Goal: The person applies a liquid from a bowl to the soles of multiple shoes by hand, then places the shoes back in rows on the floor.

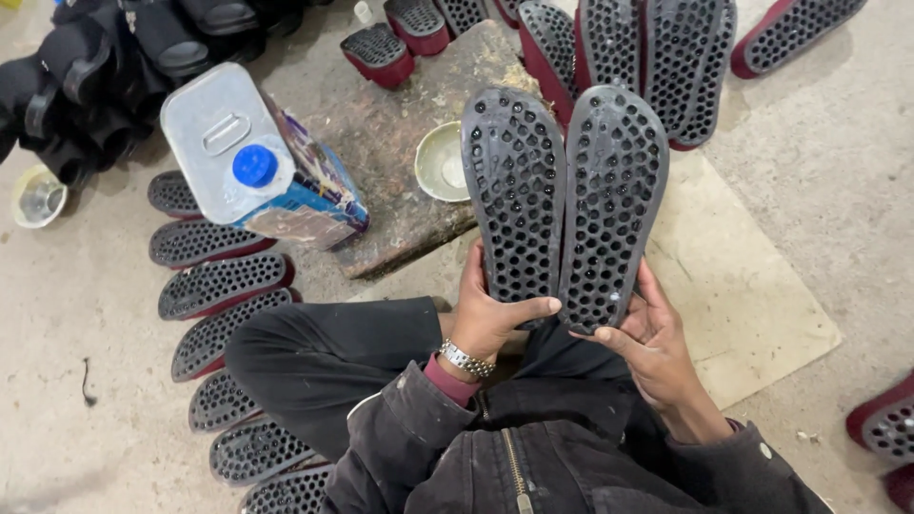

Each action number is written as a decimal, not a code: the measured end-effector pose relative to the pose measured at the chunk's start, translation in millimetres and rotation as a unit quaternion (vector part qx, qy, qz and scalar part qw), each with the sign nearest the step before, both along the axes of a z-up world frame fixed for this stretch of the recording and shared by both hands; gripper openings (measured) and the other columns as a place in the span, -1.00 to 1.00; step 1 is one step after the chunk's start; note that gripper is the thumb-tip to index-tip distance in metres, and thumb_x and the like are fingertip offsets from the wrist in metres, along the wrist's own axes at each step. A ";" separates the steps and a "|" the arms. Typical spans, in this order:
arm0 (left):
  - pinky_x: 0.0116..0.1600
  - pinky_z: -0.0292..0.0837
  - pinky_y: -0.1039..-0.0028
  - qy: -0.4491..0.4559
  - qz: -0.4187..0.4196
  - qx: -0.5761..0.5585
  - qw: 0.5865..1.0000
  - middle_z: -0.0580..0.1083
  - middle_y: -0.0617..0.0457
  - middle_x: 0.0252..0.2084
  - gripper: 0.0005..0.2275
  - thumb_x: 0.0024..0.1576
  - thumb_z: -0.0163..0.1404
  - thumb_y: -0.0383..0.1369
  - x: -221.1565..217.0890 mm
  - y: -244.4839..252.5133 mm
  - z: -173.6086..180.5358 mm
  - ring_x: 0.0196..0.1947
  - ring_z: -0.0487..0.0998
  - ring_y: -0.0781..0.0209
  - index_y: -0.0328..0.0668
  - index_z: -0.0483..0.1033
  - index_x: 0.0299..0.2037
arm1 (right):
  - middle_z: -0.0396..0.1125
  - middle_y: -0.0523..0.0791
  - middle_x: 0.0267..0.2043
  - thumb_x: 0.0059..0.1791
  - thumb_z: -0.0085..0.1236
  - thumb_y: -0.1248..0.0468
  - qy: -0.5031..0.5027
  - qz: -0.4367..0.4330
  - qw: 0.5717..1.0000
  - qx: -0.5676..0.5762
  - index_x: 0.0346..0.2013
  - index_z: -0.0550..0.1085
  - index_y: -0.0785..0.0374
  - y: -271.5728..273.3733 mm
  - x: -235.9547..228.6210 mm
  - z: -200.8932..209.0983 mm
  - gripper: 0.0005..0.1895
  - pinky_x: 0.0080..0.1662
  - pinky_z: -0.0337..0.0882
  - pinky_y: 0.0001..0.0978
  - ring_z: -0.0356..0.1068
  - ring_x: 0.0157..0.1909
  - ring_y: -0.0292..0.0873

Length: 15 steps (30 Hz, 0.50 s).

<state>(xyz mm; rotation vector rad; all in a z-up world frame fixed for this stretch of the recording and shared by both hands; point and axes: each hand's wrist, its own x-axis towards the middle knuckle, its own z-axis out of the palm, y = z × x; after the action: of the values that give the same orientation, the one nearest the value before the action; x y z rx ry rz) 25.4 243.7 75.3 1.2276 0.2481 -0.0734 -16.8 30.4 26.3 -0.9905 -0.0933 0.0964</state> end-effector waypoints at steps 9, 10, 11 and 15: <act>0.21 0.52 0.24 0.034 -0.026 -0.009 0.999 0.54 -0.11 0.09 -0.09 -0.46 0.48 -0.59 6.8 -16.7 -15.0 0.15 0.51 0.06 -0.18 0.35 0.23 | 0.27 0.17 0.25 -0.20 0.12 0.67 0.020 -0.049 0.998 -0.025 0.58 -0.08 0.16 -19.7 -6.5 -27.0 0.11 -0.03 0.58 0.30 0.40 0.20 0.24; 0.21 0.52 0.24 0.034 -0.029 -0.009 0.999 0.54 -0.11 0.09 -0.09 -0.46 0.48 -0.59 7.4 -18.6 -10.3 0.15 0.51 0.06 -0.18 0.35 0.23 | 0.27 0.17 0.25 -0.20 0.12 0.67 0.019 -0.052 0.998 -0.024 0.58 -0.08 0.16 -18.3 -7.5 -18.6 0.11 -0.03 0.58 0.30 0.40 0.20 0.24; 0.22 0.51 0.24 0.016 -0.031 -0.014 0.999 0.54 -0.10 0.09 -0.11 -0.45 0.47 -0.61 8.0 -20.6 -5.5 0.16 0.51 0.06 -0.17 0.37 0.22 | 0.28 0.17 0.25 -0.17 0.13 0.63 0.015 -0.051 0.998 -0.023 0.58 -0.08 0.16 -16.9 -8.4 -10.1 0.08 -0.06 0.60 0.27 0.41 0.18 0.24; 0.23 0.50 0.20 -0.008 -0.048 -0.014 0.999 0.53 -0.11 0.12 -0.12 -0.42 0.48 -0.58 9.2 -22.6 -0.1 0.20 0.50 0.00 -0.15 0.37 0.23 | 0.30 0.16 0.24 -0.11 0.13 0.55 0.010 -0.050 0.999 -0.008 0.57 -0.06 0.20 -12.2 -10.5 3.7 0.00 -0.10 0.64 0.20 0.45 0.14 0.19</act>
<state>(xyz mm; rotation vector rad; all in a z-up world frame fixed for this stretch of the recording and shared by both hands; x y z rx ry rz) 34.6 221.2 75.2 1.2113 0.1731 -0.1494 -27.3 18.3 30.0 -1.0078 -0.0249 0.0143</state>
